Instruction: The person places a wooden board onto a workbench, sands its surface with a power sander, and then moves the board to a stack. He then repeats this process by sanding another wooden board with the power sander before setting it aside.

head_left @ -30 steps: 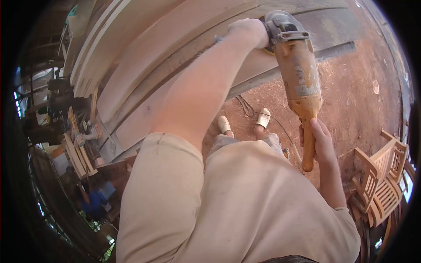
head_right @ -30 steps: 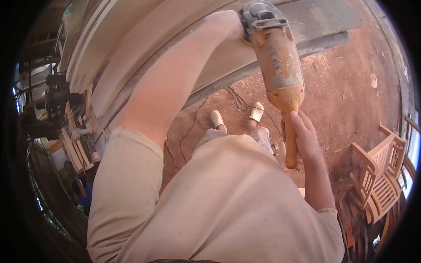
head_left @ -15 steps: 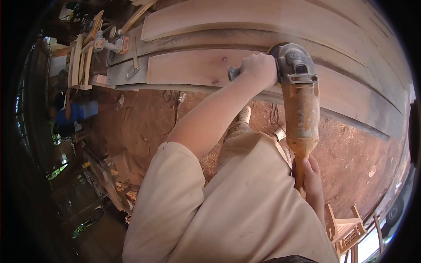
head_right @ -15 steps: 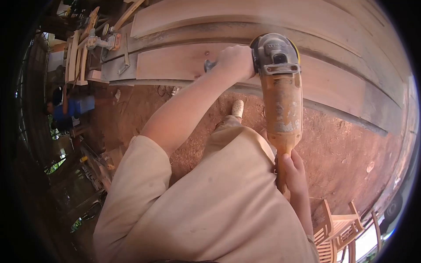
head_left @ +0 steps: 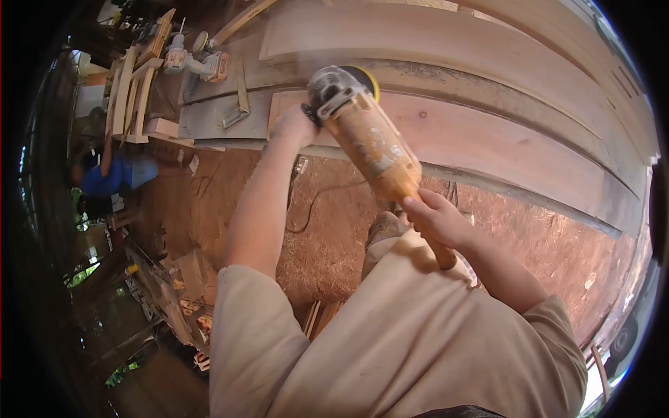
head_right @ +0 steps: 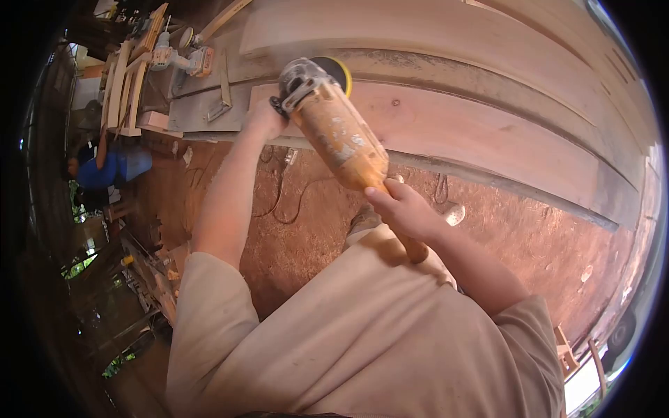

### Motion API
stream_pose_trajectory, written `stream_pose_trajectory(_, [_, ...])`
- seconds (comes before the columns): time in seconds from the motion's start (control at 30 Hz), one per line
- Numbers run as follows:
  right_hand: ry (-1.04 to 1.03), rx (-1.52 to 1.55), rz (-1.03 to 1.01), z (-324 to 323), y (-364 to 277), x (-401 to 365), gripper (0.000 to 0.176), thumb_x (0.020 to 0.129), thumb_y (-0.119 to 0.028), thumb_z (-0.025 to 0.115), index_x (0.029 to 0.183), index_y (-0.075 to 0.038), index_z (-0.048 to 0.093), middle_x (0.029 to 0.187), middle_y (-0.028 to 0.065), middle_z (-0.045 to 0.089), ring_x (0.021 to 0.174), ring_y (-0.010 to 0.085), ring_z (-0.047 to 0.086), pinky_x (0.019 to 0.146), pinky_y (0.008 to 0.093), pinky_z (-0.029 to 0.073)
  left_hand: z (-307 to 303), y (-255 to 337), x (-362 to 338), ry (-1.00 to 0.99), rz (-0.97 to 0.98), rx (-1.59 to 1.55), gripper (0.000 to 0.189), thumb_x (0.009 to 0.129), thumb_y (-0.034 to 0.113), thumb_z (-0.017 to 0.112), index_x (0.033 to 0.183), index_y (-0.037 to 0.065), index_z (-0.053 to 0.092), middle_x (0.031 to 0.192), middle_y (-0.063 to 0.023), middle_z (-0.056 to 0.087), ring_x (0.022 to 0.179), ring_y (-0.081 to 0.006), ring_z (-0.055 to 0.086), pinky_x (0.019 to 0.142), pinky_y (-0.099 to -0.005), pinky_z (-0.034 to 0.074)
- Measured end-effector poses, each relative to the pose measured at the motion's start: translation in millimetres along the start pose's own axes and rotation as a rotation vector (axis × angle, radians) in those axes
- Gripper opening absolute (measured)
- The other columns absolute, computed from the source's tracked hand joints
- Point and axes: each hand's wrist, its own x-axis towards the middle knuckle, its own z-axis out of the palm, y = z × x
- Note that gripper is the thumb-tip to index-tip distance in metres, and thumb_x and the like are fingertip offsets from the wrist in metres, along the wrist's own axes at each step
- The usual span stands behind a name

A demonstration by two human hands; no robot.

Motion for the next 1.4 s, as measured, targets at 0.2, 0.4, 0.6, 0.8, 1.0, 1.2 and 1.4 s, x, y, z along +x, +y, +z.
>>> stream_pose_trajectory(0.2, [-0.068, -0.161, -0.030, 56, -30, 59, 0.072, 0.101, -0.059, 0.055, 0.134, 0.005, 0.059, 0.117, 0.0206, 0.068, 0.114, 0.0301, 0.065, 0.099, 0.0429, 0.049, 72, -175, 85, 0.071, 0.307, 0.014, 0.034, 0.093, 0.028, 0.065, 0.121, 0.009, 0.072, 0.122, -0.0209, 0.071, 0.117, -0.0383, 0.066, 0.095, -0.0465, 0.056])
stream_pose_trajectory(0.4, [-0.180, -0.222, 0.032, 29, -27, 30, 0.075, 0.099, -0.061, 0.056, 0.137, 0.003, 0.059, 0.129, 0.0225, 0.065, 0.125, 0.0330, 0.060, 0.106, 0.0447, 0.045, 43, -121, -5, -0.087, 0.270, -0.004, 0.035, 0.090, 0.030, 0.071, 0.119, 0.010, 0.073, 0.119, -0.0202, 0.072, 0.114, -0.0376, 0.067, 0.091, -0.0449, 0.056])
stream_pose_trajectory(0.6, [-0.193, -0.184, 0.110, -74, 42, -71, 0.076, 0.100, -0.063, 0.053, 0.144, -0.001, 0.057, 0.141, 0.0214, 0.060, 0.134, 0.0341, 0.054, 0.113, 0.0442, 0.039, 63, 23, -59, -0.208, 0.231, -0.118, 0.033, 0.087, 0.027, 0.072, 0.112, 0.006, 0.073, 0.103, -0.0190, 0.075, 0.100, -0.0373, 0.071, 0.085, -0.0444, 0.056])
stream_pose_trajectory(0.8, [-0.026, -0.189, 0.207, -152, 125, -194, 0.084, 0.102, -0.070, 0.042, 0.146, 0.000, 0.053, 0.139, 0.0248, 0.059, 0.135, 0.0375, 0.052, 0.118, 0.0450, 0.035, 54, 222, -130, -0.192, 0.303, -0.004, 0.032, 0.087, 0.030, 0.067, 0.107, 0.005, 0.074, 0.103, -0.0232, 0.073, 0.103, -0.0403, 0.070, 0.088, -0.0467, 0.056])
stream_pose_trajectory(1.0, [0.222, 0.311, 0.181, -199, 191, -303, 0.071, 0.106, -0.062, 0.044, 0.140, -0.002, 0.057, 0.119, 0.0125, 0.063, 0.113, 0.0238, 0.059, 0.103, 0.0406, 0.047, 58, 412, -158, -0.193, 0.548, 0.100, 0.041, 0.087, 0.040, 0.072, 0.113, 0.009, 0.076, 0.110, -0.0220, 0.074, 0.111, -0.0384, 0.070, 0.091, -0.0461, 0.055])
stream_pose_trajectory(1.2, [0.491, 0.698, 0.067, -218, 238, -357, 0.057, 0.108, -0.053, 0.047, 0.132, -0.003, 0.060, 0.106, 0.0094, 0.064, 0.090, 0.0196, 0.062, 0.080, 0.0363, 0.054, 56, 563, -192, -0.154, 0.782, 0.280, 0.051, 0.088, 0.049, 0.071, 0.122, 0.011, 0.075, 0.128, -0.0158, 0.072, 0.123, -0.0336, 0.066, 0.101, -0.0458, 0.055])
stream_pose_trajectory(1.4, [0.534, 0.783, -0.014, -233, 275, -371, 0.060, 0.108, -0.055, 0.044, 0.131, -0.001, 0.059, 0.102, 0.0107, 0.065, 0.085, 0.0207, 0.064, 0.076, 0.0367, 0.055, 63, 620, -215, -0.144, 0.893, 0.304, 0.046, 0.089, 0.044, 0.071, 0.121, 0.010, 0.075, 0.128, -0.0153, 0.072, 0.123, -0.0332, 0.066, 0.102, -0.0440, 0.054])
